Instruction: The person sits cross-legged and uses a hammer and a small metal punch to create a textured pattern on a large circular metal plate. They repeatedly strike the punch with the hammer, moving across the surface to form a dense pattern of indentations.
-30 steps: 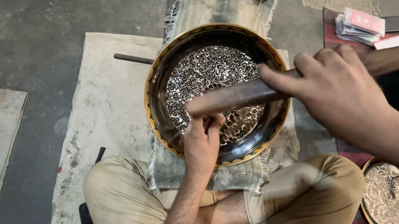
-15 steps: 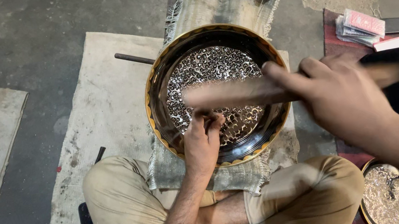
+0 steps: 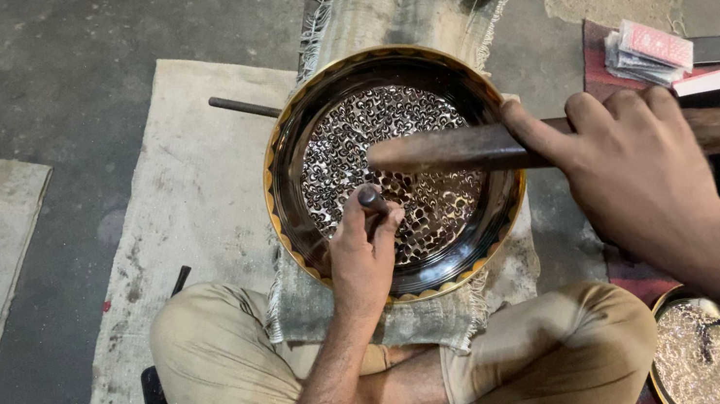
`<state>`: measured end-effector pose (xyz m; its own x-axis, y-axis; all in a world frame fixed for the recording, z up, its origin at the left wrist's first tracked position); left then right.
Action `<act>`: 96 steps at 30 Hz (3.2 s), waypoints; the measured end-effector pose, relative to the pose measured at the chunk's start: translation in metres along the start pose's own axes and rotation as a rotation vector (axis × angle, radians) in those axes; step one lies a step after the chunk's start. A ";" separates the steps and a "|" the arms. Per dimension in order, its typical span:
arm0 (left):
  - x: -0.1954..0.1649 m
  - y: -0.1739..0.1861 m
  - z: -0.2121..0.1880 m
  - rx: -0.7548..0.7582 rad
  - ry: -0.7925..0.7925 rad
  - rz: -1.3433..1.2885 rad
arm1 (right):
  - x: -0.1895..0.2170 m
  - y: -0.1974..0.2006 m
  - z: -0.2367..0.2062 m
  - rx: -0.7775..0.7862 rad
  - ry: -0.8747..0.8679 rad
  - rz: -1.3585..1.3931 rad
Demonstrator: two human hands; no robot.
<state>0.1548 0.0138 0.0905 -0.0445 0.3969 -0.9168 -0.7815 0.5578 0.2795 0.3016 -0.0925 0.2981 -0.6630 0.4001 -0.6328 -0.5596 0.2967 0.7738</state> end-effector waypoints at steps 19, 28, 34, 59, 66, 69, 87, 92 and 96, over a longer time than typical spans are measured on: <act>-0.003 0.001 -0.001 -0.082 -0.148 -0.067 | 0.012 0.026 0.011 -0.036 0.093 0.241; -0.014 0.013 0.008 -0.081 -0.121 -0.167 | -0.015 0.002 -0.022 0.058 -0.079 0.446; -0.015 -0.004 0.019 0.340 -0.125 -0.083 | -0.020 -0.018 -0.054 -0.039 -0.127 0.679; -0.018 -0.004 0.014 0.271 -0.318 -0.052 | 0.001 -0.025 -0.012 0.126 -0.075 0.710; -0.018 -0.003 0.014 0.260 -0.294 -0.066 | 0.005 -0.016 -0.013 0.061 -0.022 0.747; -0.023 -0.001 0.014 0.266 -0.334 -0.044 | 0.006 -0.025 -0.016 0.102 -0.048 0.554; -0.018 -0.005 0.011 0.271 -0.385 0.026 | -0.001 -0.027 -0.030 0.007 -0.050 0.482; -0.011 -0.011 0.010 0.286 -0.348 0.013 | -0.007 -0.027 -0.032 0.008 -0.086 0.618; -0.011 -0.008 0.009 0.259 -0.354 -0.045 | -0.021 -0.033 -0.033 0.069 -0.190 0.940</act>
<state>0.1675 0.0115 0.1008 0.2377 0.5681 -0.7879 -0.5940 0.7268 0.3449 0.3176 -0.1388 0.2849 -0.7306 0.6324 0.2574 0.1941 -0.1691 0.9663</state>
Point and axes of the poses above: each hand's wrist, its own z-axis towards the middle knuckle, its own y-axis out of the back of the hand, x = y × z, the point moved 10 cm from there along z, towards the middle knuckle, and after that the axes turned 15 degrees about -y, right-handed, at the moved point
